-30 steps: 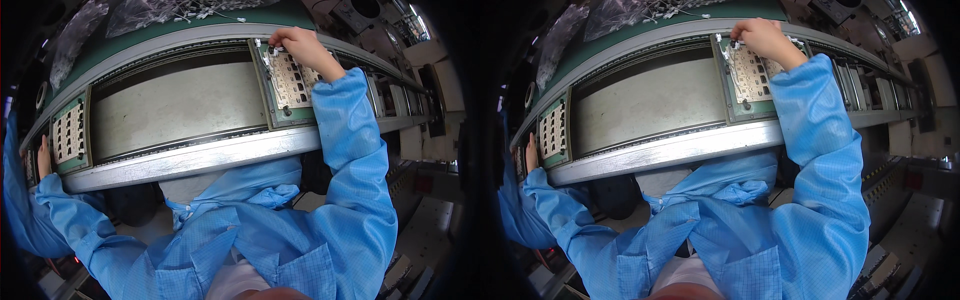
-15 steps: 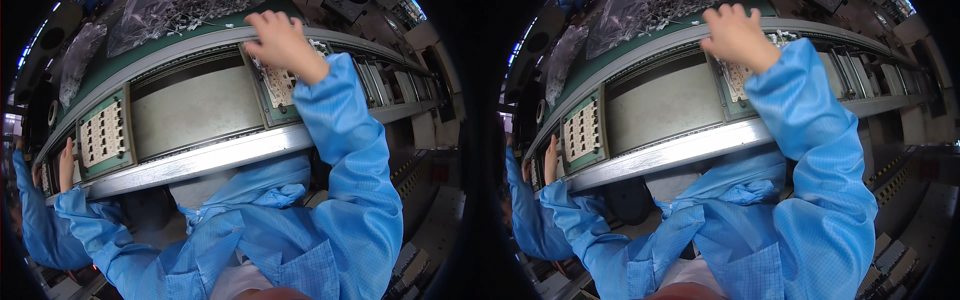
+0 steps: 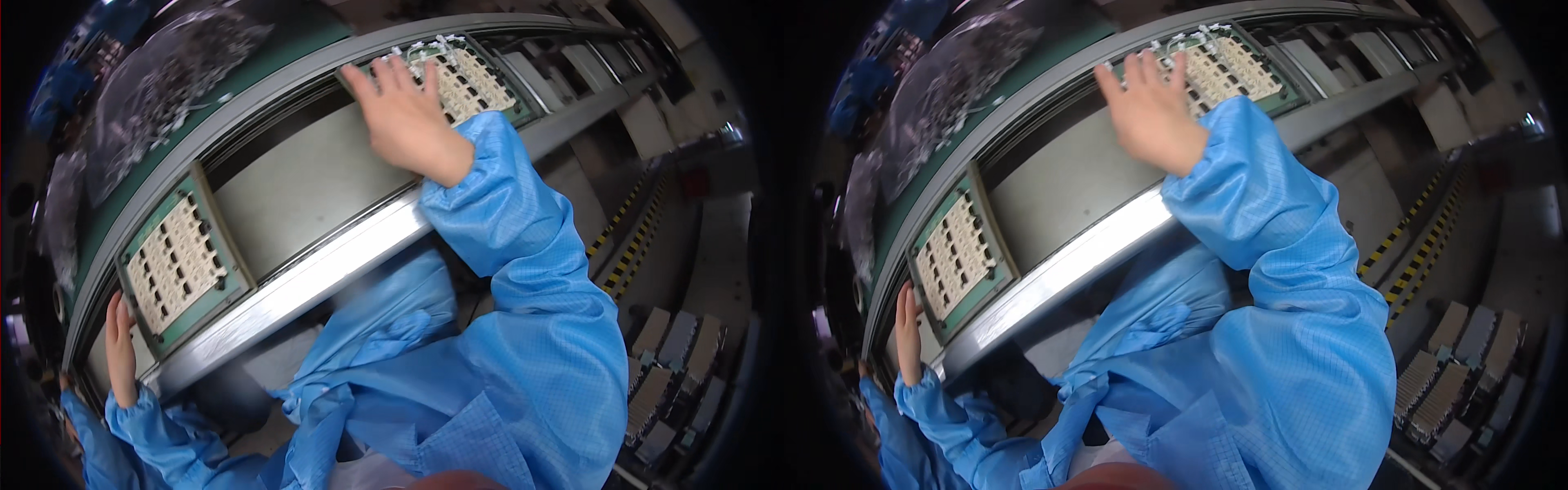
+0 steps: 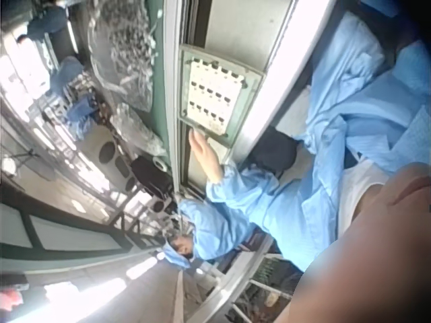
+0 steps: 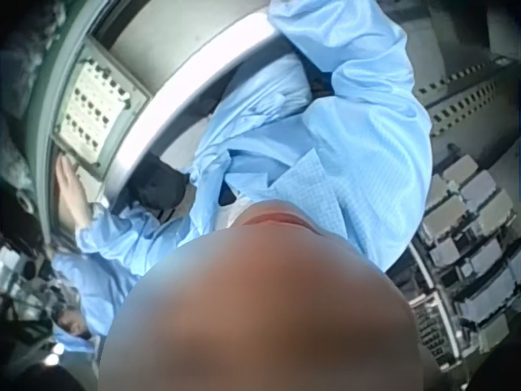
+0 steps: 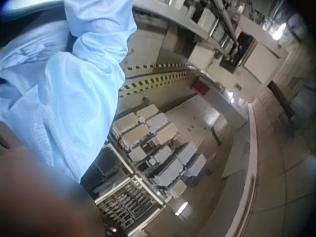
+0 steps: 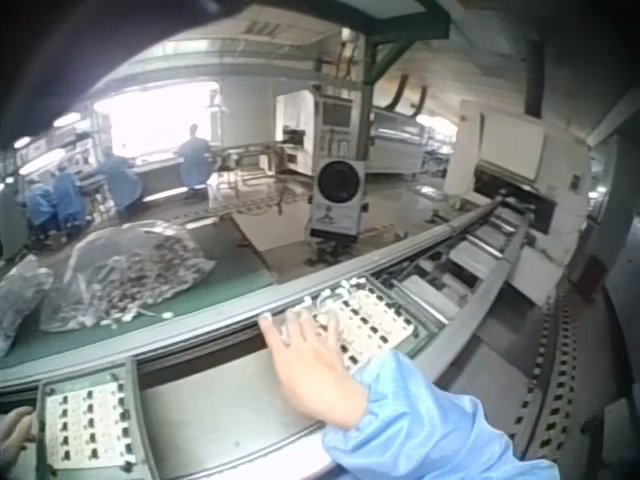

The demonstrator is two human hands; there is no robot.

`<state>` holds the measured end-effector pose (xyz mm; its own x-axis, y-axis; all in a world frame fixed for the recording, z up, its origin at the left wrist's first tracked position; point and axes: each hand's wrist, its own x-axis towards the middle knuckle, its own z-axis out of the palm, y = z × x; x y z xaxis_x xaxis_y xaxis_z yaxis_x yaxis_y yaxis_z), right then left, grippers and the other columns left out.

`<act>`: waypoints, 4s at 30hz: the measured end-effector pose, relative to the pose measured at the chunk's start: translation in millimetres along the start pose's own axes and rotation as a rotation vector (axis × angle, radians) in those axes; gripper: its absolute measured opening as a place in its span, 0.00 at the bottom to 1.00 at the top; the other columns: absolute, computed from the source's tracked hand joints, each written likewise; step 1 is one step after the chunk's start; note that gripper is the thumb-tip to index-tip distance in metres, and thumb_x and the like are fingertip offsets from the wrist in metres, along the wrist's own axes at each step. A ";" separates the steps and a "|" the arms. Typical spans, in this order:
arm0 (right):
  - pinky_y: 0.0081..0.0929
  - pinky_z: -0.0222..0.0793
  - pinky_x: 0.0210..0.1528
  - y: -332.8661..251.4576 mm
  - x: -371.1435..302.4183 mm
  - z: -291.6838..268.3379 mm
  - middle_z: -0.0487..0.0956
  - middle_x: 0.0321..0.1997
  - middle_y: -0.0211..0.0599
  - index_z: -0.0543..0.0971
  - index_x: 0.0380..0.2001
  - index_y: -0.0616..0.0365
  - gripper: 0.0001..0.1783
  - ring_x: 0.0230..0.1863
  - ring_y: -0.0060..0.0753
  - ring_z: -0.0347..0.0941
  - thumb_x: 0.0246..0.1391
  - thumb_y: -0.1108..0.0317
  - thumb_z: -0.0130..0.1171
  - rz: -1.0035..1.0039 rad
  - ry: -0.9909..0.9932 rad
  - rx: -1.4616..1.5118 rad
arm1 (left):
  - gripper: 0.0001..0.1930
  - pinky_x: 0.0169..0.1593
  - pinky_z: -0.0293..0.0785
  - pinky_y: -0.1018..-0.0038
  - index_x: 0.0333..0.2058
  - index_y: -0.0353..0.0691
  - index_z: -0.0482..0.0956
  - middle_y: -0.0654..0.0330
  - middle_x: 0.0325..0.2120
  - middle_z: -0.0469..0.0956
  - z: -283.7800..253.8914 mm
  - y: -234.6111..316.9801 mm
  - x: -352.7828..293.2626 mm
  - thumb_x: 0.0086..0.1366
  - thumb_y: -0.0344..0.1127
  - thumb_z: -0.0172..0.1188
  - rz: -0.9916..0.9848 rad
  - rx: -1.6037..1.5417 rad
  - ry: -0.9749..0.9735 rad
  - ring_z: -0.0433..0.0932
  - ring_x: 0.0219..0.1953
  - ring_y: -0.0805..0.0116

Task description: Manually inserting electronic components onto a printed circuit board on an assembly line.

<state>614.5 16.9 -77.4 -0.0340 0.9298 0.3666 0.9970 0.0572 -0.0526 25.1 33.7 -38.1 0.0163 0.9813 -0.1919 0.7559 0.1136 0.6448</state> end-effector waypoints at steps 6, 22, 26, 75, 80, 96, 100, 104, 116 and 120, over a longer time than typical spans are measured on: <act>0.84 0.39 0.69 143.9 -7.2 -8.3 0.64 0.71 0.58 0.58 0.74 0.48 0.48 0.75 0.64 0.53 0.50 0.69 0.68 0.430 -0.034 -0.277 | 0.30 0.67 0.63 0.69 0.70 0.41 0.64 0.53 0.68 0.68 7.9 -29.1 -2.7 0.80 0.53 0.48 0.036 0.055 0.135 0.70 0.66 0.61; 0.90 0.38 0.67 521.4 -6.5 -26.6 0.68 0.71 0.54 0.60 0.71 0.42 0.51 0.75 0.64 0.56 0.49 0.41 0.73 1.104 -0.182 -1.140 | 0.18 0.51 0.73 0.58 0.49 0.38 0.80 0.53 0.46 0.78 32.8 -149.9 28.5 0.78 0.46 0.49 0.599 0.695 0.876 0.76 0.47 0.53; 0.85 0.39 0.70 579.1 0.8 -28.6 0.68 0.71 0.52 0.59 0.73 0.39 0.45 0.76 0.61 0.55 0.57 0.45 0.67 1.130 -0.309 -1.333 | 0.19 0.58 0.69 0.59 0.54 0.36 0.77 0.51 0.53 0.75 65.8 -173.8 115.9 0.78 0.44 0.46 0.648 0.707 0.632 0.73 0.54 0.53; 0.20 0.64 0.26 -56.9 174.4 -47.9 0.76 0.22 0.26 0.76 0.36 0.59 0.06 0.22 0.19 0.70 0.63 0.69 0.62 -0.207 0.102 0.958 | 0.10 0.54 0.72 0.67 0.46 0.45 0.80 0.62 0.47 0.80 145.5 199.4 208.7 0.67 0.33 0.58 1.345 1.008 0.336 0.80 0.50 0.66; 0.18 0.72 0.31 -55.9 149.3 -25.4 0.81 0.27 0.29 0.77 0.37 0.58 0.05 0.26 0.19 0.76 0.64 0.70 0.63 -0.087 -0.176 1.389 | 0.09 0.39 0.77 0.67 0.42 0.32 0.81 0.54 0.34 0.85 126.3 218.1 191.5 0.68 0.32 0.61 1.058 -0.057 0.538 0.84 0.35 0.57; 0.40 0.72 0.49 -61.8 134.3 26.9 0.78 0.44 0.40 0.80 0.42 0.58 0.11 0.47 0.47 0.75 0.55 0.79 0.61 -0.879 -0.046 0.328 | 0.04 0.47 0.63 0.65 0.39 0.49 0.81 0.67 0.31 0.85 138.3 136.0 58.4 0.69 0.38 0.62 0.766 0.291 0.466 0.79 0.38 0.63; 0.39 0.72 0.50 -61.3 129.6 27.5 0.79 0.45 0.39 0.79 0.40 0.60 0.08 0.48 0.48 0.75 0.57 0.78 0.61 -0.819 -0.073 0.370 | 0.04 0.49 0.64 0.66 0.39 0.47 0.82 0.66 0.31 0.85 140.3 133.9 61.0 0.68 0.37 0.62 0.698 0.254 0.465 0.80 0.40 0.65; 0.36 0.73 0.52 -60.2 125.8 34.3 0.80 0.49 0.38 0.79 0.41 0.60 0.08 0.52 0.46 0.75 0.58 0.77 0.61 -0.888 0.139 0.334 | 0.06 0.44 0.76 0.67 0.39 0.42 0.84 0.61 0.31 0.85 146.0 136.4 53.9 0.67 0.36 0.64 0.564 -0.118 0.312 0.83 0.37 0.62; 0.21 0.71 0.50 -25.9 120.7 7.2 0.81 0.37 0.28 0.78 0.43 0.63 0.07 0.44 0.21 0.77 0.66 0.70 0.60 -0.505 -0.148 0.753 | 0.05 0.50 0.77 0.70 0.38 0.42 0.88 0.63 0.38 0.84 139.3 124.6 58.0 0.64 0.32 0.68 0.744 0.197 0.423 0.80 0.44 0.64; 0.21 0.73 0.55 -33.9 107.5 8.1 0.83 0.41 0.31 0.80 0.48 0.63 0.10 0.48 0.24 0.80 0.67 0.71 0.59 -0.362 -0.134 0.924 | 0.06 0.55 0.69 0.66 0.36 0.45 0.90 0.68 0.40 0.81 146.4 130.5 52.8 0.61 0.35 0.70 0.659 0.305 0.407 0.71 0.49 0.62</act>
<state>576.5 117.9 -43.7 -0.3889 0.8308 0.3982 0.4819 0.5518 -0.6807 220.5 77.5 -72.3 0.3236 0.8183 0.4750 0.8196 -0.4933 0.2914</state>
